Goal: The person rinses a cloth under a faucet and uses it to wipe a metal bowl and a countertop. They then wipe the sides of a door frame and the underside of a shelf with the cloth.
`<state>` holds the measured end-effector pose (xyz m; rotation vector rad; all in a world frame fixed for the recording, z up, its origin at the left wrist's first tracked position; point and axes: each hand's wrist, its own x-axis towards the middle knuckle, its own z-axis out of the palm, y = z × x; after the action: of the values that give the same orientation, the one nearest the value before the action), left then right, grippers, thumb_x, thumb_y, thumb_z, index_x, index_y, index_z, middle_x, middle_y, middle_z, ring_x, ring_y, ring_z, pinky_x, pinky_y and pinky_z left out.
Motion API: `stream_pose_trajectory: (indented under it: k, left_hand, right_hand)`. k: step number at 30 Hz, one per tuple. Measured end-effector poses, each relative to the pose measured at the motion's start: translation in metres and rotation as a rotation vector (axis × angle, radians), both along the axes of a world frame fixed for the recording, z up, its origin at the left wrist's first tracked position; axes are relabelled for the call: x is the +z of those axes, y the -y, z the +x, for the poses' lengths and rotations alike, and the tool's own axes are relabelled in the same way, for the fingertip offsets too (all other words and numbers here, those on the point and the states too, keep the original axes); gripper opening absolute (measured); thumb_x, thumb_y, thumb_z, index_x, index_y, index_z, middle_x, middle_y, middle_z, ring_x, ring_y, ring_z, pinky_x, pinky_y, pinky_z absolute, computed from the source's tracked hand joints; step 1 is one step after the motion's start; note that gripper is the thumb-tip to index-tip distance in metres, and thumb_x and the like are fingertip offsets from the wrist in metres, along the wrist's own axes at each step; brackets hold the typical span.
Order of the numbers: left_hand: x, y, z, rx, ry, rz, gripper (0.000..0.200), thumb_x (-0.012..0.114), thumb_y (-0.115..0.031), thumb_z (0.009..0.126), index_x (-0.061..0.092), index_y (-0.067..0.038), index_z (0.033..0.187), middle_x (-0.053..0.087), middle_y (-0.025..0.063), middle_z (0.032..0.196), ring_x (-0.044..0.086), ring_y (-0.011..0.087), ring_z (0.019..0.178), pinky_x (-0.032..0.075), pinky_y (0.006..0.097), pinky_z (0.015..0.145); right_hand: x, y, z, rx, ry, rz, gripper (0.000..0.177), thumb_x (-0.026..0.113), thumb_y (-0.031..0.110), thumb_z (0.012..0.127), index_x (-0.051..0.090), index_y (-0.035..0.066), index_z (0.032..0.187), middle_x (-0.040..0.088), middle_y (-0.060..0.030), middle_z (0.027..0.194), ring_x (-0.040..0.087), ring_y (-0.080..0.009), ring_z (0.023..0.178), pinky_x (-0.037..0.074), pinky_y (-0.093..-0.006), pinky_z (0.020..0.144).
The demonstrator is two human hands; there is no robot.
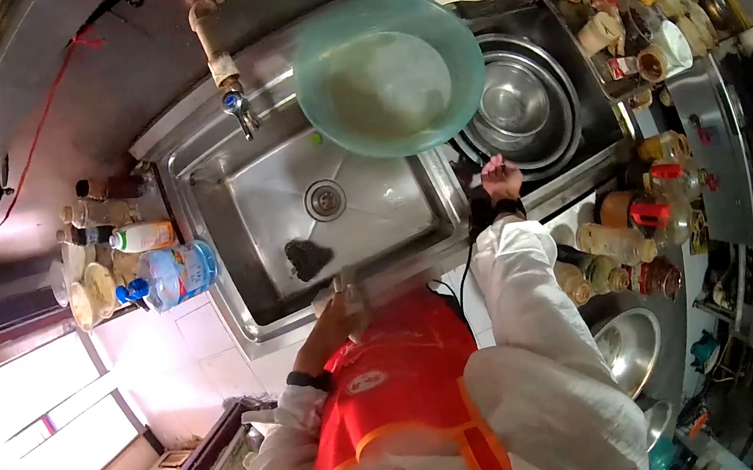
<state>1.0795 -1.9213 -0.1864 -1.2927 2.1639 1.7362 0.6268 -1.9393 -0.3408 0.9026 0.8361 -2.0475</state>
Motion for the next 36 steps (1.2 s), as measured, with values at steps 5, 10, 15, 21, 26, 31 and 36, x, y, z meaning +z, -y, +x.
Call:
stream_pose_trajectory:
  k: [5, 10, 15, 21, 26, 31, 36]
  left_hand:
    - [-0.060, -0.020, 0.018, -0.032, 0.001, 0.008, 0.064, 0.058, -0.023, 0.075, 0.026, -0.004, 0.127, 0.045, 0.0252, 0.112, 0.045, 0.0366, 0.104, 0.039, 0.0398, 0.083]
    - [-0.035, -0.013, -0.012, -0.192, 0.102, -0.151, 0.069, 0.058, -0.017, 0.071, 0.023, -0.001, 0.129, 0.042, 0.0276, 0.115, 0.042, 0.0384, 0.107, 0.037, 0.0387, 0.088]
    - [-0.016, -0.013, -0.025, 0.055, 0.036, -0.031, 0.066, 0.058, -0.017, 0.074, 0.024, -0.002, 0.128, 0.044, 0.0283, 0.112, 0.046, 0.0399, 0.102, 0.041, 0.0401, 0.083]
    - [-0.005, -0.011, -0.024, 0.124, 0.031, 0.055, 0.064, 0.058, -0.014, 0.074, 0.025, -0.003, 0.127, 0.044, 0.0274, 0.114, 0.047, 0.0375, 0.103, 0.040, 0.0394, 0.083]
    - [-0.047, -0.022, -0.013, 0.198, 0.035, 0.131, 0.061, 0.058, -0.014, 0.074, 0.027, -0.004, 0.127, 0.044, 0.0255, 0.113, 0.049, 0.0355, 0.102, 0.042, 0.0375, 0.081]
    - [0.003, -0.011, -0.030, 0.077, 0.085, -0.046, 0.061, 0.058, -0.015, 0.076, 0.027, -0.007, 0.128, 0.044, 0.0230, 0.114, 0.052, 0.0331, 0.097, 0.044, 0.0357, 0.078]
    - [-0.012, -0.016, -0.023, 0.157, -0.016, 0.062, 0.061, 0.057, -0.015, 0.077, 0.026, -0.008, 0.129, 0.044, 0.0200, 0.115, 0.053, 0.0283, 0.097, 0.046, 0.0332, 0.075]
  right_hand:
    - [0.030, 0.005, -0.017, 0.253, -0.051, -0.249, 0.005, 0.052, 0.010, 0.065, 0.051, 0.005, 0.067, 0.055, -0.0057, 0.071, 0.050, -0.0194, 0.061, 0.043, -0.0306, 0.061]
    - [0.061, 0.021, -0.037, 0.269, -0.115, -0.153, 0.006, 0.047, 0.011, 0.067, 0.045, 0.006, 0.064, 0.047, -0.0049, 0.059, 0.043, -0.0193, 0.050, 0.040, -0.0289, 0.050]
    - [0.089, 0.019, -0.049, 0.243, -0.236, -0.169, 0.005, 0.044, 0.003, 0.059, 0.046, 0.005, 0.063, 0.047, -0.0058, 0.062, 0.042, -0.0182, 0.054, 0.037, -0.0287, 0.054]
    - [0.077, 0.007, -0.065, 0.214, -0.367, -0.295, 0.009, 0.051, 0.008, 0.072, 0.054, 0.004, 0.080, 0.054, -0.0050, 0.073, 0.046, -0.0172, 0.061, 0.037, -0.0306, 0.060]
    - [0.095, 0.017, -0.051, 0.221, -0.435, -0.323, 0.015, 0.055, 0.003, 0.073, 0.054, 0.010, 0.087, 0.060, -0.0039, 0.085, 0.054, -0.0175, 0.072, 0.041, -0.0336, 0.067]
    - [0.110, 0.036, -0.021, 0.243, -0.472, -0.355, 0.065, 0.055, -0.003, 0.071, 0.029, 0.031, 0.120, 0.058, -0.0068, 0.091, 0.055, -0.0195, 0.077, 0.042, -0.0361, 0.067]
    - [0.113, 0.046, -0.004, 0.311, -0.473, -0.330, 0.085, 0.055, 0.001, 0.072, 0.007, 0.037, 0.132, 0.055, -0.0037, 0.091, 0.053, -0.0169, 0.075, 0.044, -0.0319, 0.066]
